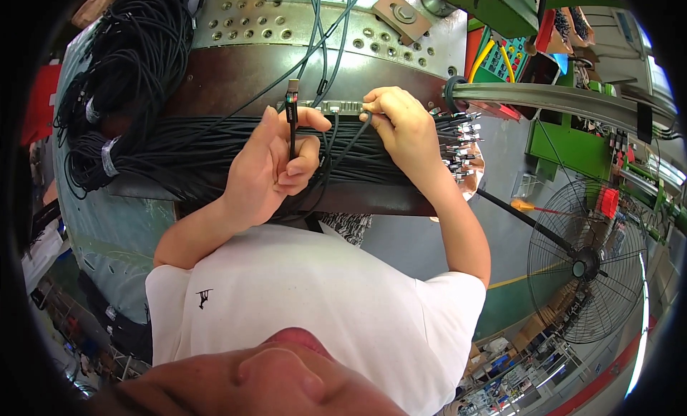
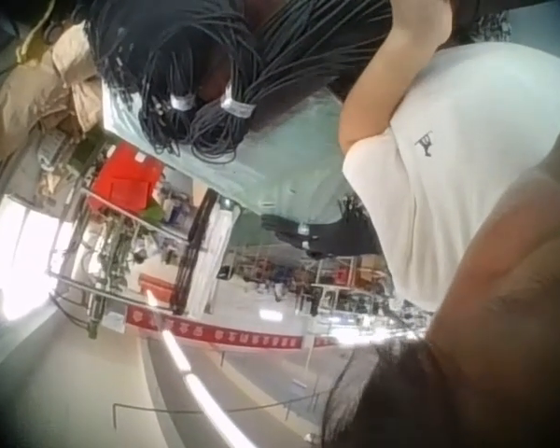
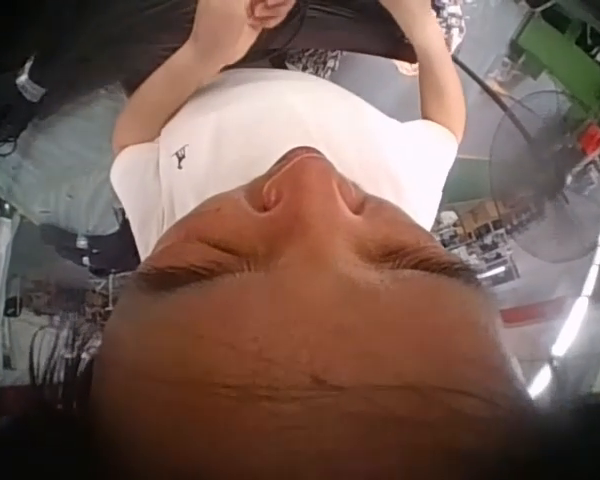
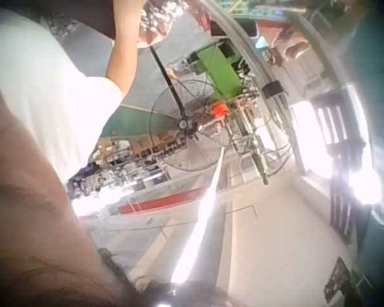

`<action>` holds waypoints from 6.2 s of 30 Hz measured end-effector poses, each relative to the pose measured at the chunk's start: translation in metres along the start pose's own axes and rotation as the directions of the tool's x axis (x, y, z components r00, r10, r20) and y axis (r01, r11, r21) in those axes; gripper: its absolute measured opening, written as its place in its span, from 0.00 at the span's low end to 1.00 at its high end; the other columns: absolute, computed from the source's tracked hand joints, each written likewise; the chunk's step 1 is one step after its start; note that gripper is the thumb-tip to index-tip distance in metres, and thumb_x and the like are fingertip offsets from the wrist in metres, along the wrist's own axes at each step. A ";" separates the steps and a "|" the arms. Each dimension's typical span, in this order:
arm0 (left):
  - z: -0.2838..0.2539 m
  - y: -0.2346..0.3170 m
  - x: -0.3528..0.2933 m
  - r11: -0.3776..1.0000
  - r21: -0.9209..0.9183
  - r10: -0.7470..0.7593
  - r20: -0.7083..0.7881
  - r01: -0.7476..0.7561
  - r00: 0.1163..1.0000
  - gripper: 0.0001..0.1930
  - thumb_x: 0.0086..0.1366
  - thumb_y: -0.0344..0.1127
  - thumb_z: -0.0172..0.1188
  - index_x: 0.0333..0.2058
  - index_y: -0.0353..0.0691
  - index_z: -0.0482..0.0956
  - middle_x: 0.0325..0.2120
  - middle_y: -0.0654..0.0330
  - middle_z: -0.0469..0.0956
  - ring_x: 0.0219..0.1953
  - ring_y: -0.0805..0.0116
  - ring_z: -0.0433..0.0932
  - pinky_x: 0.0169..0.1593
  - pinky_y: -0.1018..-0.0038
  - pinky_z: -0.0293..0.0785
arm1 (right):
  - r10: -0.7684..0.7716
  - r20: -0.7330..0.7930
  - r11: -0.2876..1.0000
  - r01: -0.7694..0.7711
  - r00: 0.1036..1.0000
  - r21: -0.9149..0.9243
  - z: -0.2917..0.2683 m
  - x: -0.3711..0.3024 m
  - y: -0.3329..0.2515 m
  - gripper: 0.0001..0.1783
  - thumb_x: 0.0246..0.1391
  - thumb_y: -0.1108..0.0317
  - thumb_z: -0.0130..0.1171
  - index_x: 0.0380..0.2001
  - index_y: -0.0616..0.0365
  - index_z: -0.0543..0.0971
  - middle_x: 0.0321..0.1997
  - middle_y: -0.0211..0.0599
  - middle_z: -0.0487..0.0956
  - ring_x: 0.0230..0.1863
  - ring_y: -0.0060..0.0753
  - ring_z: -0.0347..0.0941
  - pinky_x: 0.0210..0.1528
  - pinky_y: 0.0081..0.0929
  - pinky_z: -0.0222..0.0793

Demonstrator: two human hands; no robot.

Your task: Organizing and inserting individual black cables into a metal slot fixture at a workbench.

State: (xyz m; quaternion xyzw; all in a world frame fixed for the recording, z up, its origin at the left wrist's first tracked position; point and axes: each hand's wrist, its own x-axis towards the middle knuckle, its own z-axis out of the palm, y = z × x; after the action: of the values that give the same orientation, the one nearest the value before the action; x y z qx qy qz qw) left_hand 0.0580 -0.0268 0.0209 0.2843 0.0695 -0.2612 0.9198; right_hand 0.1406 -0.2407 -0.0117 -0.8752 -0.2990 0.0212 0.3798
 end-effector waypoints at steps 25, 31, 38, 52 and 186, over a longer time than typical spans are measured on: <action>0.003 0.037 0.005 0.096 0.955 0.169 0.264 -0.282 0.950 0.10 0.60 0.33 0.59 0.38 0.35 0.79 0.25 0.54 0.78 0.26 0.61 0.77 0.31 0.70 0.72 | -0.110 -0.023 0.984 0.105 0.994 -0.142 -0.013 -0.006 0.007 0.11 0.41 0.84 0.60 0.30 0.62 0.74 0.37 0.37 0.79 0.40 0.42 0.74 0.41 0.31 0.71; -0.054 0.092 0.079 0.348 0.929 0.396 -0.022 -0.128 0.918 0.17 0.70 0.39 0.47 0.48 0.31 0.73 0.45 0.57 0.77 0.44 0.68 0.76 0.49 0.76 0.71 | 0.033 0.168 0.999 -0.035 0.985 0.013 -0.027 0.004 0.004 0.08 0.46 0.84 0.58 0.31 0.64 0.75 0.39 0.38 0.78 0.42 0.38 0.74 0.44 0.29 0.71; -0.034 0.055 0.145 0.944 0.328 0.083 -0.168 -0.024 0.982 0.19 0.73 0.44 0.42 0.47 0.34 0.72 0.26 0.65 0.71 0.27 0.75 0.69 0.34 0.76 0.72 | 0.183 -0.164 0.978 -0.196 0.969 -0.067 -0.032 0.146 0.072 0.18 0.58 0.58 0.56 0.40 0.64 0.79 0.31 0.37 0.80 0.33 0.29 0.75 0.38 0.27 0.69; -0.003 0.067 0.049 0.969 0.194 -0.103 -0.250 0.154 0.963 0.18 0.73 0.45 0.42 0.43 0.34 0.71 0.19 0.70 0.64 0.20 0.80 0.62 0.27 0.81 0.63 | -0.014 -0.340 0.917 -0.123 0.940 -0.379 -0.010 0.125 0.023 0.15 0.52 0.57 0.62 0.32 0.59 0.81 0.23 0.37 0.79 0.24 0.24 0.71 0.31 0.24 0.68; -0.177 -0.028 -0.136 -0.318 0.897 0.369 -0.180 0.306 0.912 0.17 0.61 0.32 0.54 0.48 0.34 0.74 0.48 0.46 0.74 0.52 0.47 0.71 0.57 0.60 0.65 | 0.564 -0.130 0.775 -0.577 0.816 -0.258 0.085 -0.252 0.096 0.07 0.46 0.76 0.60 0.33 0.62 0.79 0.35 0.45 0.79 0.38 0.48 0.74 0.42 0.37 0.69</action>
State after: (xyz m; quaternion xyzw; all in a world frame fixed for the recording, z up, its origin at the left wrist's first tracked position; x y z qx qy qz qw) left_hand -0.0688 0.1123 -0.1015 0.9577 0.0092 -0.1132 0.2645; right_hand -0.0401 -0.3729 -0.1852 -0.9700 -0.0111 0.0721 0.2318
